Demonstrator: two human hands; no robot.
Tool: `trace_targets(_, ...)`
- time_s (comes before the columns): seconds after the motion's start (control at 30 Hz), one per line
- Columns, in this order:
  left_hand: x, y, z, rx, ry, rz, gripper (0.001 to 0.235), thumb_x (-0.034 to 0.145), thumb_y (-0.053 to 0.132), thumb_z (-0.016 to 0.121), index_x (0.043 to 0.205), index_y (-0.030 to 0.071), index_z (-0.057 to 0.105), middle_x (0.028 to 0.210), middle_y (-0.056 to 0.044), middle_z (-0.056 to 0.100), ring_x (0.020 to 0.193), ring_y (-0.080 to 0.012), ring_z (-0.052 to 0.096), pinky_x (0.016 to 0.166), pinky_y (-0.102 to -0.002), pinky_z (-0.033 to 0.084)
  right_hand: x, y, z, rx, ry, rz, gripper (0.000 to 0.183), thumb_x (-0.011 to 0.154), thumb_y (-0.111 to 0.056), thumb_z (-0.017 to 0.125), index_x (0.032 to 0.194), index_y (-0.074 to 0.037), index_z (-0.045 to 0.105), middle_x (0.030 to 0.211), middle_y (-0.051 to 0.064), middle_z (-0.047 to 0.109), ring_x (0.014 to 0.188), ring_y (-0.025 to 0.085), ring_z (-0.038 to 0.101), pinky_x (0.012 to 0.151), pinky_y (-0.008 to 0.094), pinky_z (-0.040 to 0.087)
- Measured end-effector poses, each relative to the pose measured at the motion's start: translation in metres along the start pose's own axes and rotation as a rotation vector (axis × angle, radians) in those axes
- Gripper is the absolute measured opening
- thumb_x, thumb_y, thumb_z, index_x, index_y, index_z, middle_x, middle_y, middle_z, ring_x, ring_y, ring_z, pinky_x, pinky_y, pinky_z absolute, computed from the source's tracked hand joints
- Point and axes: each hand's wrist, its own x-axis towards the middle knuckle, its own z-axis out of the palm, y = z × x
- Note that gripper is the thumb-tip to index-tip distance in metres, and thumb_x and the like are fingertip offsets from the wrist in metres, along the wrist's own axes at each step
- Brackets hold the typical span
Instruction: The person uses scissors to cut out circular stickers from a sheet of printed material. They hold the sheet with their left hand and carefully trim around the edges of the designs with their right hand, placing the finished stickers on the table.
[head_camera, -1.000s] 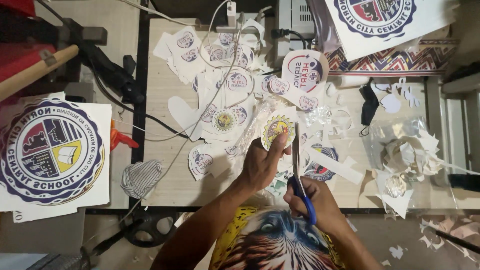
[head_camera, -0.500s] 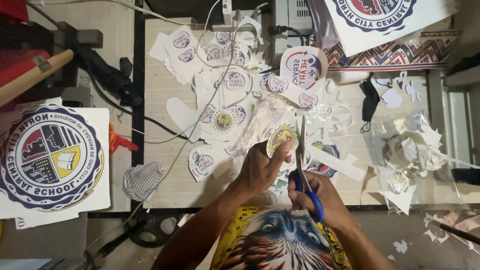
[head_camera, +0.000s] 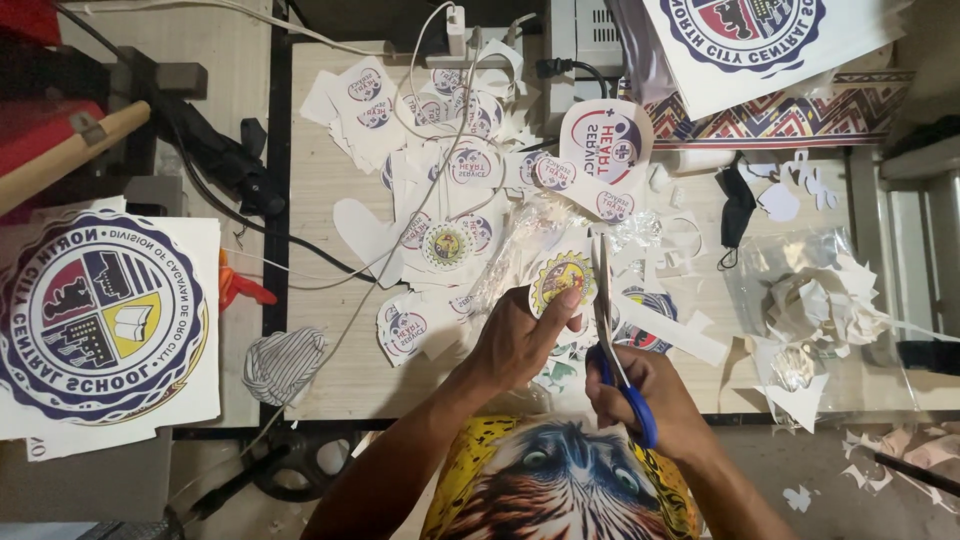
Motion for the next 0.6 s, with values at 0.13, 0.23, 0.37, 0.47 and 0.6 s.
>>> trace_targets(0.13, -0.001, 0.004, -0.006, 0.006, -0.027, -0.003, 0.06, 0.106, 0.054, 0.04, 0.081, 0.004, 0.063, 0.065, -0.008, 0.06, 0.06, -0.0202, 0.057, 0.062, -0.036, 0.048, -0.004, -0.007, -0.001, -0.021, -0.002, 0.014, 0.017, 0.078, -0.014, 0.076, 0.084, -0.001, 0.066, 0.063, 0.003, 0.061, 0.053, 0.011, 0.06, 0.049, 0.027, 0.052)
trace_targets(0.23, -0.001, 0.005, -0.01, 0.04, -0.078, -0.099, 0.059, 0.104, 0.053, 0.041, 0.079, 0.005, 0.064, 0.055, -0.009, 0.051, 0.051, -0.0193, 0.051, 0.056, -0.035, 0.044, -0.005, -0.008, -0.005, -0.023, -0.002, 0.028, 0.015, 0.077, -0.012, 0.075, 0.085, -0.001, 0.067, 0.065, 0.002, 0.063, 0.054, 0.01, 0.062, 0.05, 0.028, 0.054)
trace_targets(0.37, -0.001, 0.006, -0.015, 0.036, -0.089, -0.089, 0.06, 0.104, 0.054, 0.04, 0.079, 0.005, 0.066, 0.055, -0.008, 0.053, 0.051, -0.0165, 0.053, 0.055, -0.034, 0.045, -0.007, -0.014, -0.008, -0.093, 0.026, 0.065, 0.014, 0.079, -0.012, 0.075, 0.084, -0.002, 0.068, 0.063, 0.001, 0.062, 0.053, 0.01, 0.06, 0.048, 0.027, 0.052)
trace_targets(0.47, 0.0, 0.008, -0.018, -0.039, -0.118, -0.027, 0.061, 0.105, 0.055, 0.041, 0.081, 0.004, 0.065, 0.064, -0.004, 0.063, 0.056, -0.0154, 0.057, 0.058, -0.034, 0.049, -0.009, -0.013, -0.015, -0.115, 0.002, 0.059, 0.013, 0.08, -0.012, 0.076, 0.083, -0.003, 0.066, 0.062, 0.0, 0.059, 0.051, 0.009, 0.055, 0.046, 0.027, 0.045)
trace_targets(0.6, 0.0, 0.004, -0.022, -0.059, -0.163, -0.03, 0.06, 0.105, 0.054, 0.042, 0.084, 0.003, 0.066, 0.068, -0.004, 0.065, 0.062, -0.0152, 0.059, 0.063, -0.033, 0.05, -0.009, -0.006, -0.028, -0.2, -0.006, 0.04, 0.021, 0.083, -0.014, 0.08, 0.076, 0.0, 0.065, 0.061, -0.001, 0.055, 0.053, 0.008, 0.048, 0.045, 0.027, 0.037)
